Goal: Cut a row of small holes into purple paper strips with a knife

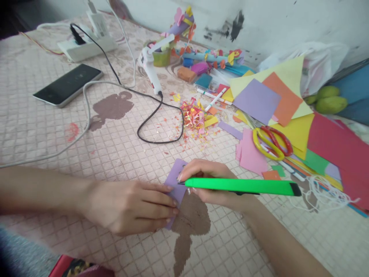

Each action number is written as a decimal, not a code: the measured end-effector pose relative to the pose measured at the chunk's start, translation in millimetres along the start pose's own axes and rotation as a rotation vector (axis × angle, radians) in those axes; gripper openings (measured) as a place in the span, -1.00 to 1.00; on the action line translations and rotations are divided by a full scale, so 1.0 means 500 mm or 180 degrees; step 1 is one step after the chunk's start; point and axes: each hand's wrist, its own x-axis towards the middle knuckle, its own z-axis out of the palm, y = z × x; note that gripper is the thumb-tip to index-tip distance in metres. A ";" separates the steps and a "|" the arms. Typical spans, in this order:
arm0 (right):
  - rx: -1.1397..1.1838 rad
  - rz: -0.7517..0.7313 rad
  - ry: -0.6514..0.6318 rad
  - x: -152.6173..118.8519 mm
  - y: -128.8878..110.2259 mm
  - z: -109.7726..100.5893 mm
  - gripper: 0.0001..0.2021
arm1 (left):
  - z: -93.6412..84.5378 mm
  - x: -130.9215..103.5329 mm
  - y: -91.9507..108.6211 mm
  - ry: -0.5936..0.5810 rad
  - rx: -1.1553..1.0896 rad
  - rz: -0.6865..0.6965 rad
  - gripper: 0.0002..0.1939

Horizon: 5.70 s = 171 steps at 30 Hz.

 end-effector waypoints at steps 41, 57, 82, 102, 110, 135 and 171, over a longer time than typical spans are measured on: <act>-0.0134 0.0148 -0.0365 0.017 -0.002 -0.014 -0.74 | 0.003 -0.002 -0.004 0.0056 -0.0112 0.0033 -0.70; -0.0100 0.0131 -0.0330 0.017 -0.002 -0.013 -0.78 | 0.005 -0.001 -0.004 0.0044 -0.0078 0.0014 -0.75; -0.0512 0.0073 -0.0518 0.021 -0.015 -0.019 -0.69 | 0.006 -0.008 0.001 -0.0151 -0.0458 -0.0218 -0.68; -0.0361 -0.0205 -0.0337 0.002 0.001 0.001 -0.75 | -0.004 0.000 -0.067 0.0428 -0.1942 -0.1798 -0.38; -0.0224 -0.0205 -0.0265 0.000 -0.001 0.003 -0.82 | 0.005 0.004 -0.074 0.0343 -0.2051 -0.1818 -0.29; -0.0502 -0.0279 -0.0064 -0.006 -0.013 0.015 -0.79 | 0.007 -0.002 -0.071 0.0164 -0.1438 -0.1585 -0.34; -0.0773 -0.0180 0.0196 -0.020 -0.021 0.034 -0.76 | 0.016 -0.004 -0.044 -0.0028 -0.0871 -0.1454 -0.06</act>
